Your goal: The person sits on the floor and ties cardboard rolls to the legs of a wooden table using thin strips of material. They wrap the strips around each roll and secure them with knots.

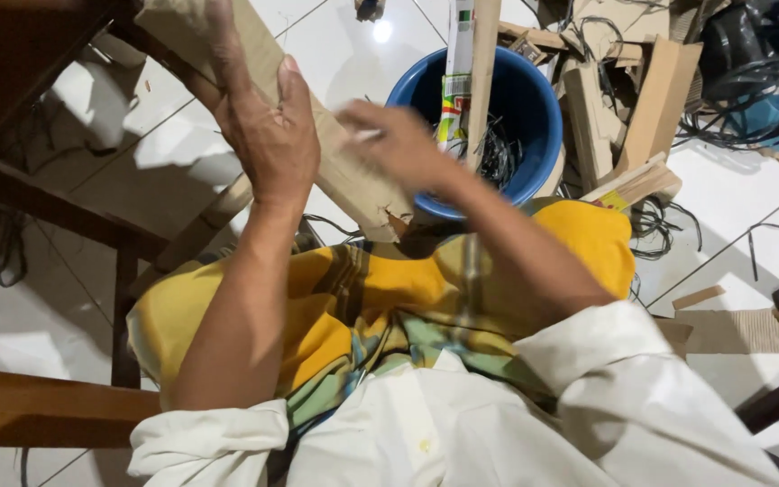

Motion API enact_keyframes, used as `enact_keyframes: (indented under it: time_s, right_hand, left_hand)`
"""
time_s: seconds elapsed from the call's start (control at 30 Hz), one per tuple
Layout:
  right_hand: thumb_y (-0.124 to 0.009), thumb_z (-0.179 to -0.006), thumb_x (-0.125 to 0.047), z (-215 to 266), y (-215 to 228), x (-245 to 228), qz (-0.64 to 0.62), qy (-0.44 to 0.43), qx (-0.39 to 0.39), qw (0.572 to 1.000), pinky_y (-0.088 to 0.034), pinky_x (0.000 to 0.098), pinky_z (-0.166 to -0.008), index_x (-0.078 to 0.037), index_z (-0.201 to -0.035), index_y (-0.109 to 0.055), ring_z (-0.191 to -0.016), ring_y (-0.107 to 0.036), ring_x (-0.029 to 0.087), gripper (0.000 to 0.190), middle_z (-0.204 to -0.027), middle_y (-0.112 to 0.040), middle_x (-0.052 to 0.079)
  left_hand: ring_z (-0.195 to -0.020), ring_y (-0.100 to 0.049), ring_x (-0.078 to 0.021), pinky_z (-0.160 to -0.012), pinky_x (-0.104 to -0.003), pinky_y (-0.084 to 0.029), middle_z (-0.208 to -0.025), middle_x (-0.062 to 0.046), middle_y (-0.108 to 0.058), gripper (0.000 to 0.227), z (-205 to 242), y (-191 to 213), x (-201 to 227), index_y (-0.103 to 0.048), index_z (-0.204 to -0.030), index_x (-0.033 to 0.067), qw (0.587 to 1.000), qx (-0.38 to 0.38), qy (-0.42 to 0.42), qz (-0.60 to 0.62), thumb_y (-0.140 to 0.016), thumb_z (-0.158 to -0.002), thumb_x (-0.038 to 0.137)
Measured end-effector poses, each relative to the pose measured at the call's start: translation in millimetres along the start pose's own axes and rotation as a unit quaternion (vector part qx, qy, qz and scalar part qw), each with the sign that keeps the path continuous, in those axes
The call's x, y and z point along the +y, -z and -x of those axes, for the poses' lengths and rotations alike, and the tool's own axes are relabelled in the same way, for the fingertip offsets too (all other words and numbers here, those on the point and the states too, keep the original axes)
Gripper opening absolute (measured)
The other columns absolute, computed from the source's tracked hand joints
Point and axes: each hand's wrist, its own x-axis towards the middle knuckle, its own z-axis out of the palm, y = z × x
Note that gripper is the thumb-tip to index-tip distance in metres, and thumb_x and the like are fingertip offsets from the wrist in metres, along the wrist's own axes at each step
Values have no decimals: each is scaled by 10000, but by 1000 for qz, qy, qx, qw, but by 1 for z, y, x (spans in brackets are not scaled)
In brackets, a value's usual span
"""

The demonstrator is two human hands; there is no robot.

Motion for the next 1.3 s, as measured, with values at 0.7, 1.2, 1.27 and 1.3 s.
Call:
enact_keyframes:
  time_s: [0.7, 1.2, 1.27, 1.3]
  right_hand:
    - [-587, -972, -91, -15, 68, 202, 312, -265, 39, 911, -516, 460, -720, -148, -1036, -669, -914, -639, 307, 118, -1014, -689, 110]
    - [-710, -917, -304, 33, 45, 219, 466, -344, -123, 806, -610, 470, -847, -67, -1259, -663, -1044, -717, 367, 419, -1186, -721, 149]
    - [-611, -982, -282, 32, 51, 200, 430, -370, -109, 816, -598, 466, -854, -39, -1195, -693, -1035, -718, 366, 333, -1181, -728, 169]
    - [-513, -1048, -260, 32, 54, 191, 393, -398, -94, 824, -585, 462, -861, -12, -1130, -723, -1025, -720, 364, 335, -1176, -735, 189]
  left_hand:
    - [-1675, -442, -313, -1436, -368, -383, -1748, -90, -340, 816, -2, 10, 18, -195, -1672, 296, 999, 12, -31, -26, -699, -1119, -29]
    - [-1654, -466, -337, -1433, -394, -420, -1747, -99, -349, 835, -1, 8, 10, -135, -1677, 329, 999, 3, -34, -14, -714, -1164, 11]
    - [-1653, -467, -333, -1437, -397, -407, -1754, -91, -334, 863, -1, 3, 2, -101, -1682, 348, 999, -1, -30, -13, -719, -1169, 32]
    - [-1651, -467, -330, -1442, -401, -393, -1761, -84, -320, 892, 0, 0, -3, -66, -1687, 367, 1000, -6, -27, -12, -725, -1174, 52]
